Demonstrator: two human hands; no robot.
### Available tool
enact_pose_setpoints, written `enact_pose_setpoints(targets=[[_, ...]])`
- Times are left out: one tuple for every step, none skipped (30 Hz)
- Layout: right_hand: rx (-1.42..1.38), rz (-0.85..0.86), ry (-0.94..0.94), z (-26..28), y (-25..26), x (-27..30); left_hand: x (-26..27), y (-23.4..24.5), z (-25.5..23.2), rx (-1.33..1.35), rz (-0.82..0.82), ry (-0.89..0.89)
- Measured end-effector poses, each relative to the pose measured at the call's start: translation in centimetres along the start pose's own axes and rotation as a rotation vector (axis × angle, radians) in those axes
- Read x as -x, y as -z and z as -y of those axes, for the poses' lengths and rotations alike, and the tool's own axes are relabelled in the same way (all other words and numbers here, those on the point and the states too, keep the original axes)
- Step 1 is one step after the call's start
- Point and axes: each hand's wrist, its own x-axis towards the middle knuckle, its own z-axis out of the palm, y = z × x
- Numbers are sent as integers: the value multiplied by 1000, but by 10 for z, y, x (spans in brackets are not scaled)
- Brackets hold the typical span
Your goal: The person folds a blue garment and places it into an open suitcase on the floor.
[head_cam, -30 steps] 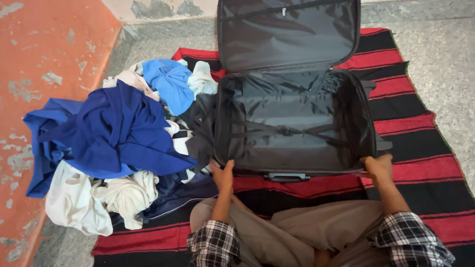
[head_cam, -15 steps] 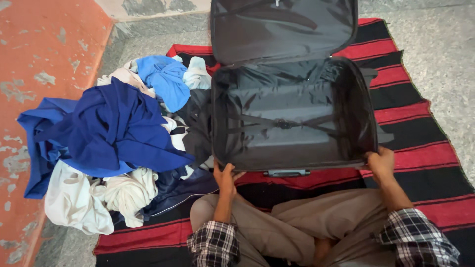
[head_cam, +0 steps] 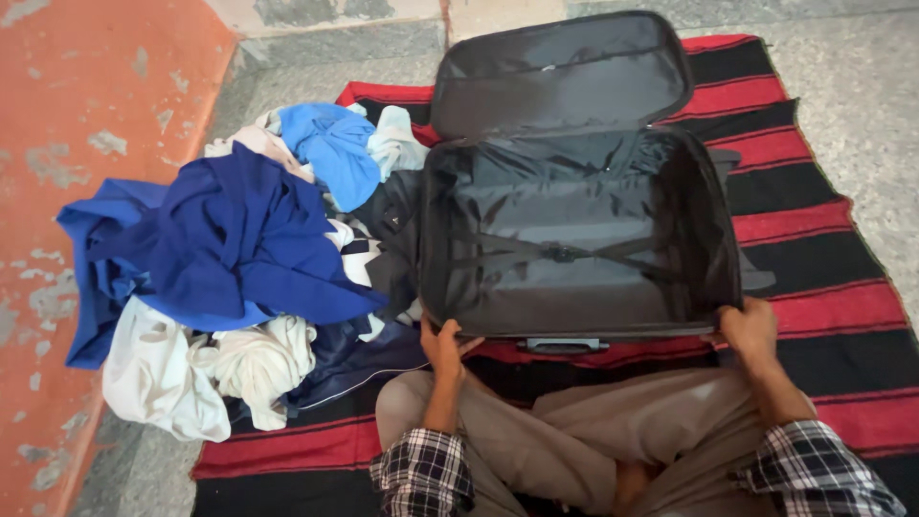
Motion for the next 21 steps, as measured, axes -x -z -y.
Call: enact_pose_setpoints(targets=[[58, 2, 42, -1, 1, -5, -1, -3, -2, -14, -31, 13], [120, 3, 75, -7, 3, -4, 2, -3, 0, -33, -62, 36], [111, 16, 47, -11, 2, -5, 5, -3, 3, -37, -70, 25], [95, 22, 20, -11, 0, -11, 3, -5, 2, -43, -70, 8], [79, 28, -7, -12, -1, -14, 3, -6, 1, -49, -70, -9], [116, 15, -18, -11, -2, -16, 3, -8, 1, -48, -54, -25], [152, 1, -29, -10, -4, -17, 4, -7, 0, -48, -38, -41], [191, -10, -45, -9, -3, -14, 7, -7, 0, -49, -24, -53], [282, -55, -7, -6, -2, -9, 10, -7, -1, -79, -35, -65], [372, -101, 32, 1, -3, -4, 12, -8, -3, -109, -44, -77], [461, -148, 72, 11, -4, 3, 15, -10, -6, -138, -53, -90], [503, -312, 270, 22, -5, 18, 21, -13, -9, -350, -115, -317], [542, -477, 469, 35, -7, 39, 30, -16, -11, -560, -176, -546], [578, -639, 668, 50, -9, 61, 39, -20, -14, -771, -240, -776], [548, -569, 733, 68, -7, 77, 49, -25, -18, -898, -239, -904], [516, -498, 801, 86, -5, 92, 62, -28, -19, -1025, -241, -1032], [483, -425, 867, 103, -6, 104, 74, -32, -22, -1151, -242, -1161], [461, -352, 923, 115, -11, 118, 82, -36, -25, -1199, -140, -1211], [437, -279, 979, 124, -17, 129, 86, -39, -27, -1244, -35, -1260], [414, -200, 1039, 129, -20, 137, 91, -41, -26, -1286, 65, -1301], [471, -162, 1016, 129, -24, 147, 95, -44, -22, -1328, 159, -1266]])
